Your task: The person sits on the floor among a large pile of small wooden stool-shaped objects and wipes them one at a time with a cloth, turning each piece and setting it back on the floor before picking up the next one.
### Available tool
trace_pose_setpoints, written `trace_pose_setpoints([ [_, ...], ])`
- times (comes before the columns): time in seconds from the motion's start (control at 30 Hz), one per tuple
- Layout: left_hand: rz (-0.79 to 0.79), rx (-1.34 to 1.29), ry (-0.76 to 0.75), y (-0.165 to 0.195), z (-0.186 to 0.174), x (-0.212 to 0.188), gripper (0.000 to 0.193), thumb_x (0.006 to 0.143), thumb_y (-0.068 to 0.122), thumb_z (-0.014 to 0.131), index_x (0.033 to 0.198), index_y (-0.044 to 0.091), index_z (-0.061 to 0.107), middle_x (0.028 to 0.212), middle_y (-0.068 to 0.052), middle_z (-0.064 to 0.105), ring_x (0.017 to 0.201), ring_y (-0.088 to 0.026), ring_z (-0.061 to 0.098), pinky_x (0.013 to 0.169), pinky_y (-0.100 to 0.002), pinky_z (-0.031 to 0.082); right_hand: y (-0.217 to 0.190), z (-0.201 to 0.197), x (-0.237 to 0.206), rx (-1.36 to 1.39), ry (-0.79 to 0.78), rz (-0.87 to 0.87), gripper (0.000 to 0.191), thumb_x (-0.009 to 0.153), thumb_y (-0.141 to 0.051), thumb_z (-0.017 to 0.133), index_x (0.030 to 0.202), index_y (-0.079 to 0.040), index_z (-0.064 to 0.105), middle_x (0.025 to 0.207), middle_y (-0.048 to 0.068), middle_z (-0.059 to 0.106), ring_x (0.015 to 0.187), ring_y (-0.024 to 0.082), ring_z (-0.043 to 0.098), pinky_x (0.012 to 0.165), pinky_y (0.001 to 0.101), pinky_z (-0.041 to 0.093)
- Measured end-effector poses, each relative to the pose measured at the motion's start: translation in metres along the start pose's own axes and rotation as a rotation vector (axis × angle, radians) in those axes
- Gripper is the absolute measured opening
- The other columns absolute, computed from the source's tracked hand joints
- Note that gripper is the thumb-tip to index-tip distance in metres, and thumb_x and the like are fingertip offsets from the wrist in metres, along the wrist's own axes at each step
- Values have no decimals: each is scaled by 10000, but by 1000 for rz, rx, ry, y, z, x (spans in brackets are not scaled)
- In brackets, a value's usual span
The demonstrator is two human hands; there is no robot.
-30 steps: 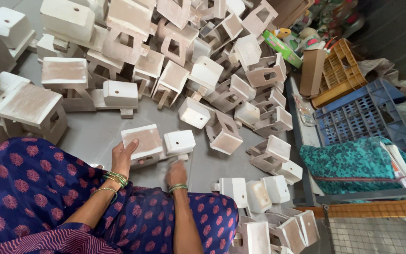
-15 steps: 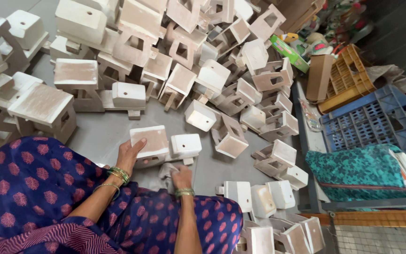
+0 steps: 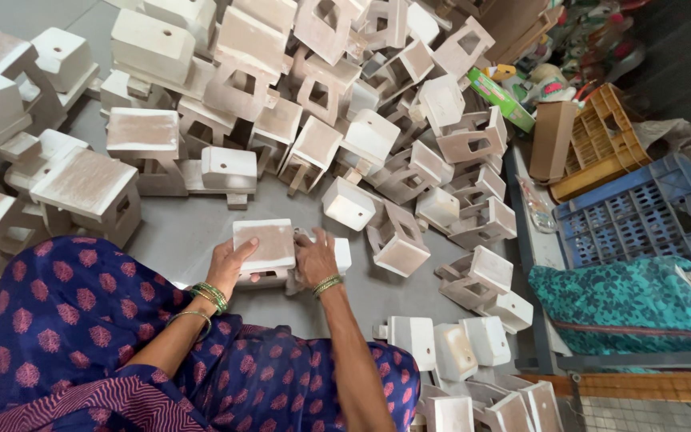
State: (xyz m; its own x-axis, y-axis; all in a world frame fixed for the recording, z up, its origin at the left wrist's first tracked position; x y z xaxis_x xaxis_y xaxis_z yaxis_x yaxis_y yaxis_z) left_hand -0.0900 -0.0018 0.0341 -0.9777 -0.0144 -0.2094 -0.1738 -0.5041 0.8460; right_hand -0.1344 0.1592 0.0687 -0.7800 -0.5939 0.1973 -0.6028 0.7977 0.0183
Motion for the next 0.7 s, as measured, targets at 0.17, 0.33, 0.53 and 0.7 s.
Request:
trace_pose_setpoints([
  [0.17, -4, 2, 14, 2, 1, -2, 397, 935, 310, 654, 1087, -56, 673, 870, -130, 722, 626, -181, 651, 438, -322, 481, 12, 61, -2, -52, -360, 62, 419, 660, -258, 803, 1077, -229, 769, 1146, 0, 731, 1403, 311, 402, 1167, 596, 188],
  [0.33, -7, -3, 30, 0, 1, -1, 385, 934, 306, 660, 1067, -55, 677, 866, -117, 719, 625, -174, 652, 438, -321, 478, 17, 69, -3, 13, -299, 93, 410, 671, -279, 815, 1078, -238, 783, 1113, -5, 735, 1443, 301, 353, 1175, 619, 153],
  [0.53, 4, -10, 22, -1, 0, -1, 391, 941, 309, 666, 1051, -66, 675, 852, -121, 714, 606, -179, 636, 436, -320, 477, 15, 87, 8, 45, -435, 49, 496, 678, -268, 782, 1172, -249, 747, 1224, -20, 687, 1392, 233, 365, 1129, 729, 74],
  [0.7, 6, -10, 19, 3, 1, -3, 393, 932, 312, 667, 1062, -59, 673, 855, -118, 718, 610, -176, 643, 433, -317, 481, 16, 93, 4, -40, -535, 42, 481, 736, -291, 735, 1214, -237, 734, 1282, -50, 692, 1484, 208, 344, 1208, 705, 93],
])
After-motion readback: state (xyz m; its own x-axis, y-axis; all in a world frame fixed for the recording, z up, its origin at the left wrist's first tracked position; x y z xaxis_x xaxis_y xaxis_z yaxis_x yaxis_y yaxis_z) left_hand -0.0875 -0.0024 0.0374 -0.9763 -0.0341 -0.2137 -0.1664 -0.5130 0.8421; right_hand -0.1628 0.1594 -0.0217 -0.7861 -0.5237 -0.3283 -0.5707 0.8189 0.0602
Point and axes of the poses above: each hand's wrist, its own x-axis towards the middle knuckle, its own z-axis out of the palm, y = z × x, the point moved 9 cm from there along x, towards the middle knuckle
